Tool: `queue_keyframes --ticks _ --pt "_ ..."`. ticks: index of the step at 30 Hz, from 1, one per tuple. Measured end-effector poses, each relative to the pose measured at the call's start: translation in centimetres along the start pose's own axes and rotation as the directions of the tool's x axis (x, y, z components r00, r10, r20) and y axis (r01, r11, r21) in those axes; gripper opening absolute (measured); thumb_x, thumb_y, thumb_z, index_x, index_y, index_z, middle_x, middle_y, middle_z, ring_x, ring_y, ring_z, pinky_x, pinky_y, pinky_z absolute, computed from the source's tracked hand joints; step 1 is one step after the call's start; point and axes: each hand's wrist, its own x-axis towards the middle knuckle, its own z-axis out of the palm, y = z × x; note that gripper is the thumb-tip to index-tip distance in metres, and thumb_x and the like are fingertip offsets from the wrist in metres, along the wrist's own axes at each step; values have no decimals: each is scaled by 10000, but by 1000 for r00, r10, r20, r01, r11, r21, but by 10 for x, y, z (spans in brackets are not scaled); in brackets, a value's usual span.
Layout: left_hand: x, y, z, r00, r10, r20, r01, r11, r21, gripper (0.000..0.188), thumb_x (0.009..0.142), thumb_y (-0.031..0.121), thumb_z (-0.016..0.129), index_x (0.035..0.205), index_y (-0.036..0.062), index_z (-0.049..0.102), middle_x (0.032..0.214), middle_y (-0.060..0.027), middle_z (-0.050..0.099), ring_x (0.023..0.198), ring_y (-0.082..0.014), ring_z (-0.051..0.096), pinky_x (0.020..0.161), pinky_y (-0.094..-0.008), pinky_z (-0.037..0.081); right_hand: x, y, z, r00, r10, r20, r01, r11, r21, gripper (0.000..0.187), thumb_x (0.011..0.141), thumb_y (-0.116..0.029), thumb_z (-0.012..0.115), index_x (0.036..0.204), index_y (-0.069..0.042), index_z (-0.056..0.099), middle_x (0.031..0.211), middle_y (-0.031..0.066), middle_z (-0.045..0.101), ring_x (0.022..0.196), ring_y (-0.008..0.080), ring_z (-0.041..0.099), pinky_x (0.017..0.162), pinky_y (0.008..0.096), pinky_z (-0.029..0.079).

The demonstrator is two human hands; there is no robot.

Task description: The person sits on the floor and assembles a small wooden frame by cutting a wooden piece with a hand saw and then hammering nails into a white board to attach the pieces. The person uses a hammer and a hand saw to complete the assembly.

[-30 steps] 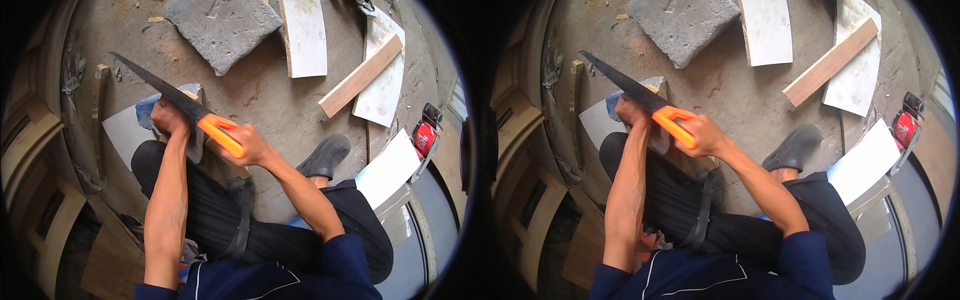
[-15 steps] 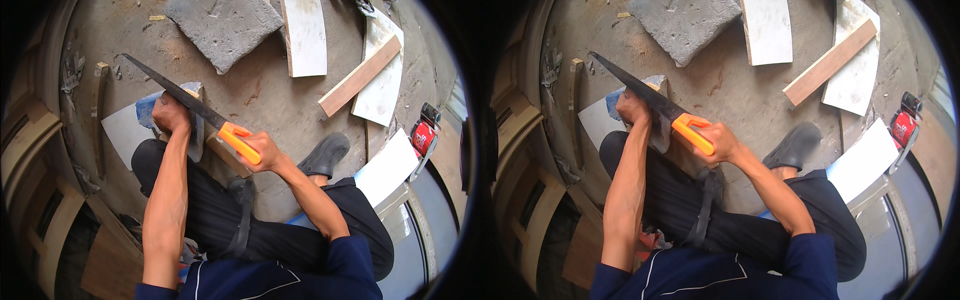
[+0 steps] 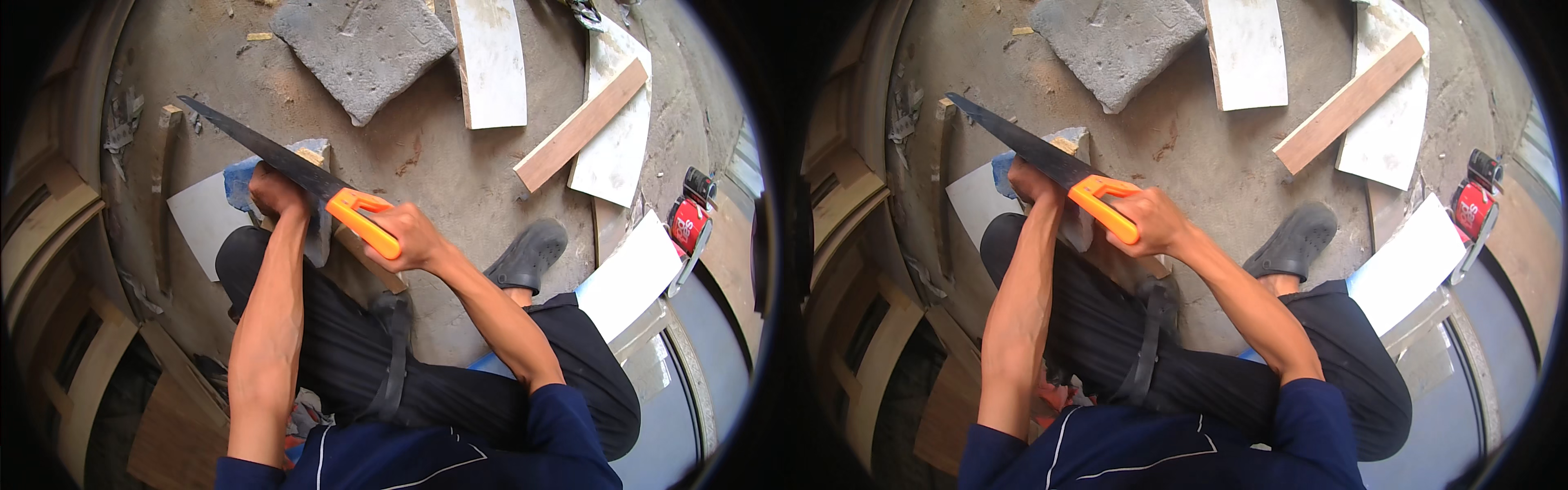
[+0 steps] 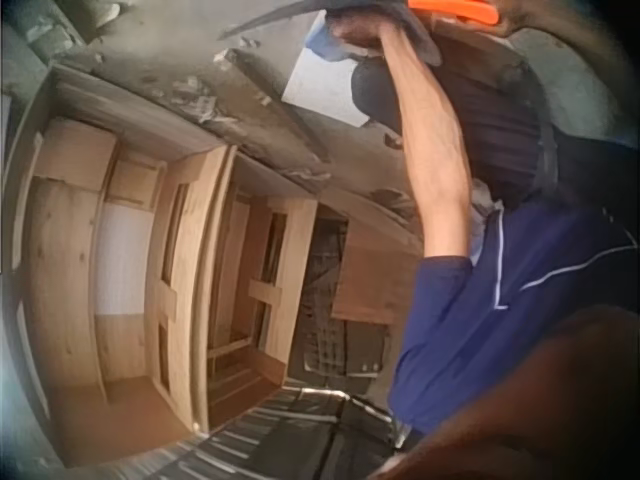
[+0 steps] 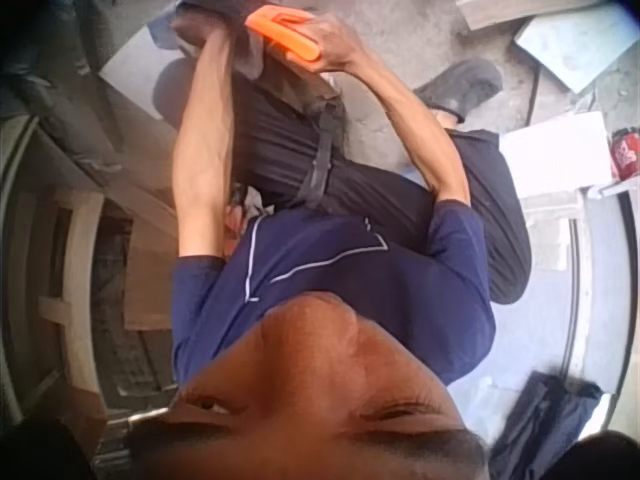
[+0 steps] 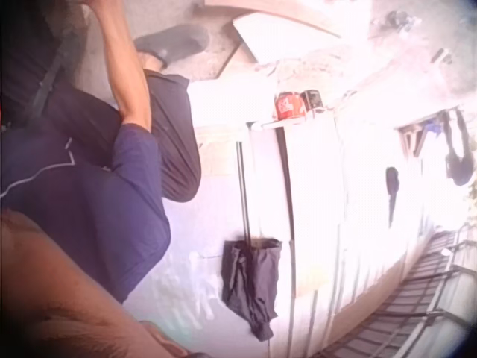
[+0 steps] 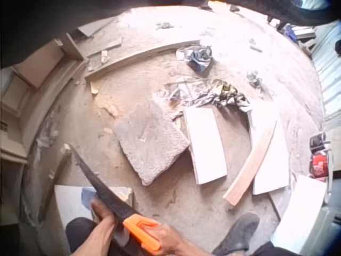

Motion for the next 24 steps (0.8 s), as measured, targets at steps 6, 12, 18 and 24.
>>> queue_keyframes --ticks 6,12,18,24 --pt "1 8 1 993 -94 -64 91 995 -48 344 809 349 619 691 33 690 648 -186 644 521 -325 586 498 -449 397 27 20 19 999 -2 -33 3 1000 26 186 674 -176 682 693 -51 544 619 119 573 565 344 576 523 397 468" --pt "0 7 -4 982 -176 -61 179 983 49 340 799 357 625 669 50 694 643 -175 651 539 -327 606 505 -444 415 -18 10 7 997 70 -26 -68 995 75 214 674 -191 696 697 -41 545 622 130 574 551 351 559 517 405 460" --pt "0 6 1 994 -92 -56 91 996 -22 337 800 361 644 672 53 692 652 -172 653 556 -328 618 510 -437 417 17 24 16 999 -25 22 25 1000 14 179 680 -183 683 737 -53 574 626 118 575 554 341 567 525 411 459" --pt "0 11 -1 985 -150 -90 152 988 15 420 827 400 608 661 21 674 643 -202 633 535 -347 588 503 -462 392 -19 8 -4 999 13 34 -14 1000 8 203 675 -163 672 838 -46 642 640 124 595 586 322 607 551 384 494"
